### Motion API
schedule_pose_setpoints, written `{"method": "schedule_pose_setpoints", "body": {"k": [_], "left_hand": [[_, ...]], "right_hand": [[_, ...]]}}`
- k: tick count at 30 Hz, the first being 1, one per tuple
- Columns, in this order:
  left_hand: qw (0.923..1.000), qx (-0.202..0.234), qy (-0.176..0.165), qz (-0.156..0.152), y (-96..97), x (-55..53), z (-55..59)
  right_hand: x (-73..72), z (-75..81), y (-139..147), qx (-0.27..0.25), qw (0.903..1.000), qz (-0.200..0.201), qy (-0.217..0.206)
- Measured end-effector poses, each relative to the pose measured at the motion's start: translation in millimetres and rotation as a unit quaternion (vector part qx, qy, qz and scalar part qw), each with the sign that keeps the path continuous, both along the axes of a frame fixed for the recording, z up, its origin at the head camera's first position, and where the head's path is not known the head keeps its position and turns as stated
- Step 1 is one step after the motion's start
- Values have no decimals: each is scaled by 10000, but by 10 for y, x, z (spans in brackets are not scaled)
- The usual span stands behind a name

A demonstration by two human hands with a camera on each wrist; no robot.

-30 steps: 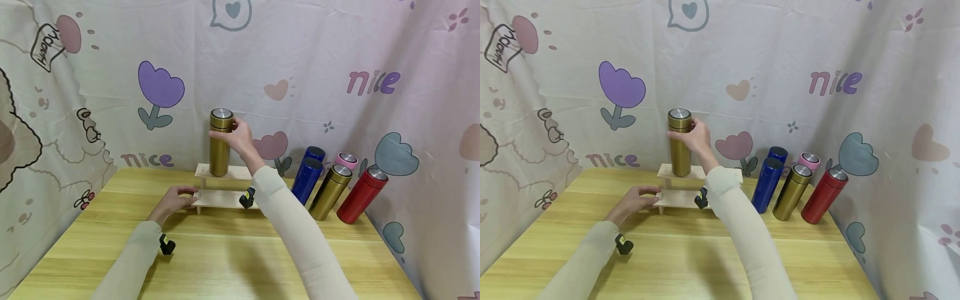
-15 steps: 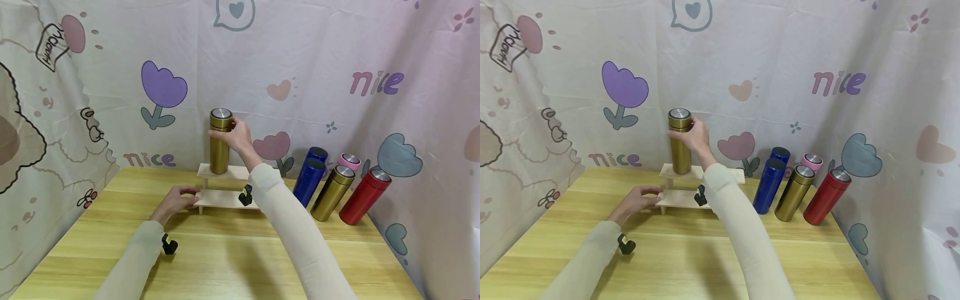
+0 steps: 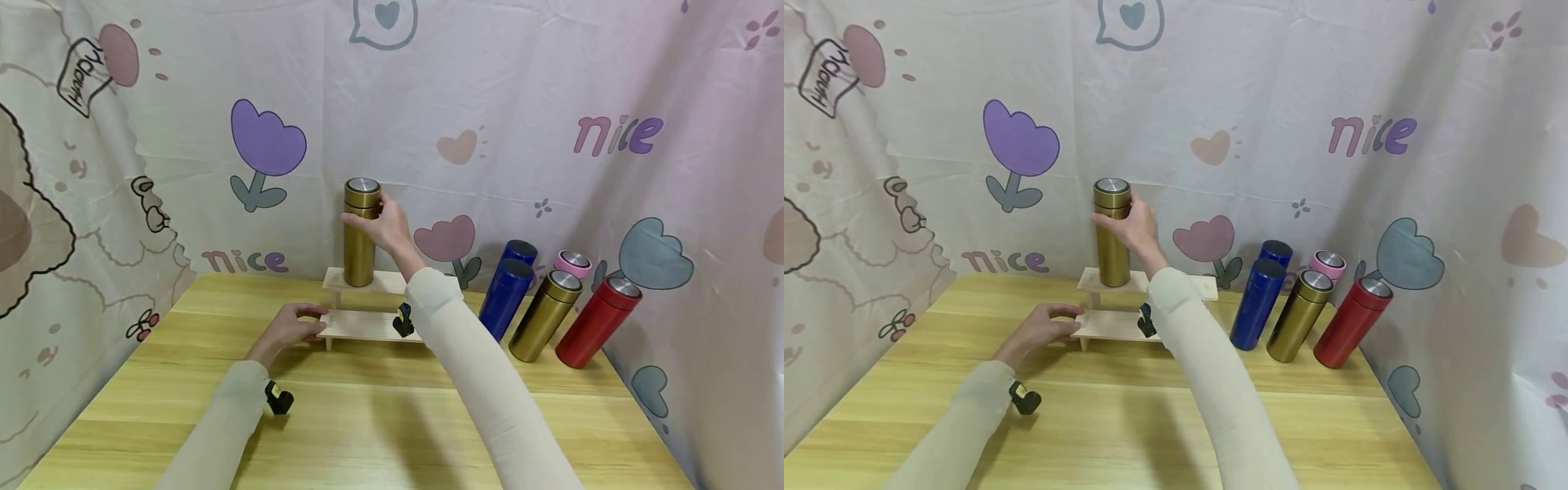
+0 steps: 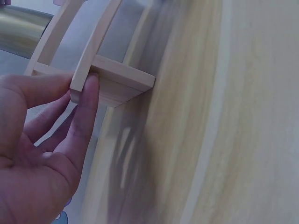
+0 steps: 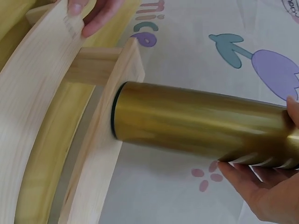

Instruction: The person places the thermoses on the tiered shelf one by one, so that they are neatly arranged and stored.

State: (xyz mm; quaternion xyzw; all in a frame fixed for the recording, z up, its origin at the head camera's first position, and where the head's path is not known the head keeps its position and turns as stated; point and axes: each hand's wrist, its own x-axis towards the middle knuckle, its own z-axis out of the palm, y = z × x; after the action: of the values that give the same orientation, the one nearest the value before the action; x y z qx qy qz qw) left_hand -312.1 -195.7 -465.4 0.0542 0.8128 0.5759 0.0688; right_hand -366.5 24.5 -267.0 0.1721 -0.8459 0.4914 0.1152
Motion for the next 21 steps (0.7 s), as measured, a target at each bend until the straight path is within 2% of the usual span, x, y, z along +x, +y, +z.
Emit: {"method": "schedule_pose_setpoints", "body": {"k": [8, 15, 21], "left_hand": [[9988, -418, 245, 54, 7, -6, 24], [9995, -264, 179, 72, 20, 10, 45], [9999, -125, 49, 65, 27, 7, 39]], "right_hand": [[-45, -135, -11, -12, 9998, -54, -165], [-41, -133, -22, 251, 9996, -110, 33], [-7, -118, -44, 401, 9989, -221, 42]]}}
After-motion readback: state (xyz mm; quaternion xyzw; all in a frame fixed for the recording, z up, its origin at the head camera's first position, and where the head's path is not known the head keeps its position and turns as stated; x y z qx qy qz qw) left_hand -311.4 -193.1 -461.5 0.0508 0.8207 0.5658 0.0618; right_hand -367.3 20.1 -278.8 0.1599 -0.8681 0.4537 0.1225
